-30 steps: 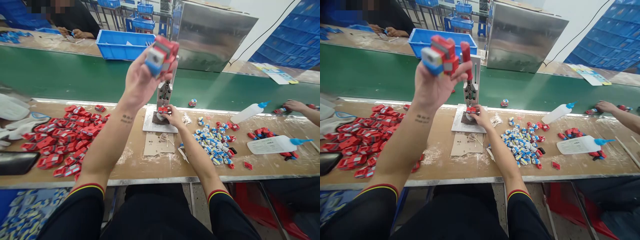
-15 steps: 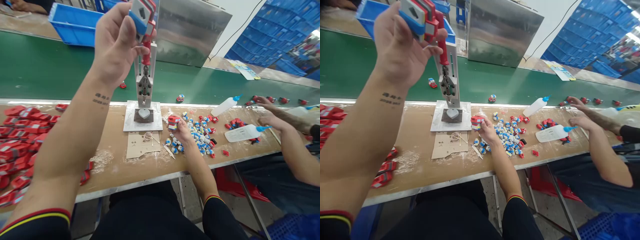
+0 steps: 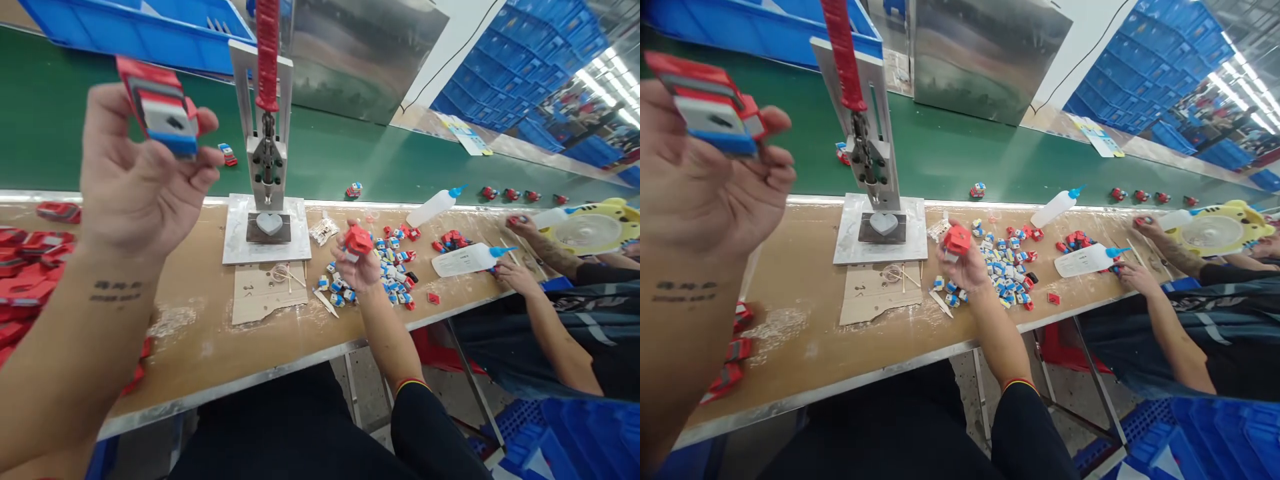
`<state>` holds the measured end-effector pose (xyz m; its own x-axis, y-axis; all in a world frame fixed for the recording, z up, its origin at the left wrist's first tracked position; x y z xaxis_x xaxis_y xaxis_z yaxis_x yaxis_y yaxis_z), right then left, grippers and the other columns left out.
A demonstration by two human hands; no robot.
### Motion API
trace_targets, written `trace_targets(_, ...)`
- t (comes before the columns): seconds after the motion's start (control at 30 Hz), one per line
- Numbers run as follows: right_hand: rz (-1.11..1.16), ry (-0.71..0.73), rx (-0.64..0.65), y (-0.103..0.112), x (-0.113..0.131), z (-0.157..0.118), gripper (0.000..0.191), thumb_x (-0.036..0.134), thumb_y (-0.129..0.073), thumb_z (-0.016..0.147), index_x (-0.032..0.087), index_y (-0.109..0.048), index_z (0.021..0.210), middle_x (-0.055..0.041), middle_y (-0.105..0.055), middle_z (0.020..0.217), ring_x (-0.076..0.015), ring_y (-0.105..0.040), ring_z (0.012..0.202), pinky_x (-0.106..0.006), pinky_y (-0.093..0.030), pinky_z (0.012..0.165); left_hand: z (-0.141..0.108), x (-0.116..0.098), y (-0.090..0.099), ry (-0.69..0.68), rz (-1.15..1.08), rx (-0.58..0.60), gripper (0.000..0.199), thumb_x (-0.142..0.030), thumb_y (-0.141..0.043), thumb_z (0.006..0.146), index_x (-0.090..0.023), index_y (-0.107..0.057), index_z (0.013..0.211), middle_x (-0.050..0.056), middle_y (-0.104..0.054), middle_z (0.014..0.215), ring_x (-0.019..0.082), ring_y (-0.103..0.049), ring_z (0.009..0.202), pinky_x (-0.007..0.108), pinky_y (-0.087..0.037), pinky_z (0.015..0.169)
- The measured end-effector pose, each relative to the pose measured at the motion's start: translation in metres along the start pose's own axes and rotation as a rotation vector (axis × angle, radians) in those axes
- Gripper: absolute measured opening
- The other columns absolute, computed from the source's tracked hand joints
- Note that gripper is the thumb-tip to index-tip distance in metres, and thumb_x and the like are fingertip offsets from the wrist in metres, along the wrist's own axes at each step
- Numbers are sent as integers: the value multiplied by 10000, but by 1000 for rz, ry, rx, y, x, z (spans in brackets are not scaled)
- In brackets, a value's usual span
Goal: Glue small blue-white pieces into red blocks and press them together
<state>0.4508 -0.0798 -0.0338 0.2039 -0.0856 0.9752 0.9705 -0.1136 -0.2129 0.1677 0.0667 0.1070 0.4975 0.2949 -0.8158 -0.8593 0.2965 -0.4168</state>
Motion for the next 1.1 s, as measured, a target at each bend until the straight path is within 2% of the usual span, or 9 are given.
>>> trace_targets(0.1, -185, 82, -102, 31, 6, 53, 569, 753, -625, 842, 355, -610, 1248, -58, -668, 1099, -177, -604, 809, -304, -478, 581, -21, 19, 19, 62, -105, 96, 664, -321, -1100, 490, -350, -712, 1029, -121, -781, 1018, 136, -775, 1013, 166, -626, 687)
trace_targets(0.2, -521, 119, -186, 52, 5, 126, 469, 615, -694, 837, 272, -638, 1151, -53, -693, 1036, -179, -628, 804, -339, -538, 690, -45, 46, 48, 147, -94, 58, 633, -186, -1072, 531, -417, -743, 1019, -141, -790, 1079, 97, -752, 856, 202, -654, 686)
trace_targets(0.37, -969, 145, -139, 43, -10, 221, 226, 277, -754, 732, 210, -704, 942, -65, -740, 978, -255, -666, 965, -486, -554, 1021, -78, 87, 71, 334, -60, 39, 535, -190, -1028, 637, -369, -727, 1042, -66, -817, 1007, 124, -766, 847, 207, -659, 685)
trace_targets(0.57, -1033, 141, -101, 53, -21, 245, 392, 133, -715, 708, 167, -730, 1098, -136, -745, 1086, -303, -662, 1052, -572, -521, 1099, -73, 104, 70, 388, 12, 36, 431, -301, -972, 750, -281, -672, 1059, 1, -812, 1021, 145, -779, 872, 261, -652, 781)
trace_targets(0.7, -995, 282, -214, 70, 23, 241, 478, 299, -613, 930, 192, -590, 1396, -171, -641, 1376, -293, -645, 1219, -546, -548, 1102, -48, 116, 67, 262, 191, 94, 660, -256, -985, 692, -267, -638, 1253, 28, -800, 952, 199, -778, 879, 320, -633, 808)
trace_targets(0.8, -852, 605, -254, 30, 98, 214, 487, 543, -436, 1074, 254, -528, 1455, -126, -639, 1361, -273, -648, 1285, -494, -614, 1019, -30, 131, 62, 205, 337, 161, 587, -296, -965, 689, -225, -685, 1201, 64, -797, 1011, 229, -765, 921, 354, -611, 841)
trace_targets(0.93, -674, 924, -216, -76, 193, 157, 699, 820, -377, 974, 298, -578, 1393, -76, -661, 1346, -223, -667, 1325, -369, -617, 1029, -19, 142, 46, 126, 523, 268, 450, -295, -889, 739, -218, -710, 1144, 69, -784, 1052, 239, -734, 948, 385, -573, 871)
trace_targets(1.03, -524, 1094, -140, -144, 236, 128, 902, 935, -317, 796, 221, -670, 1219, -44, -689, 1234, -179, -697, 1286, -315, -588, 1053, -20, 149, 31, 112, 592, 306, 441, -237, -839, 759, -217, -693, 1175, 73, -780, 1082, 247, -721, 982, 415, -554, 925)
trace_targets(1.1, -537, 1113, -81, -172, 245, 124, 789, 885, -362, 869, 210, -709, 1085, 18, -653, 983, -167, -748, 1176, -309, -591, 980, -22, 154, 23, 119, 587, 315, 424, -204, -818, 763, -213, -684, 1166, 76, -778, 1097, 258, -716, 1013, 436, -550, 959)
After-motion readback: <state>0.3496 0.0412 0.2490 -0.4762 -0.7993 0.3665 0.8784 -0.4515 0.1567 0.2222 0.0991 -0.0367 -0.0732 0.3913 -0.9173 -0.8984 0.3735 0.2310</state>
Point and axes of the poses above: each hand's wrist, its own z-axis towards the middle knuckle, its own y-axis out of the back of the hand, x = y × z, the point moved 8 cm from there along z, towards the middle knuckle
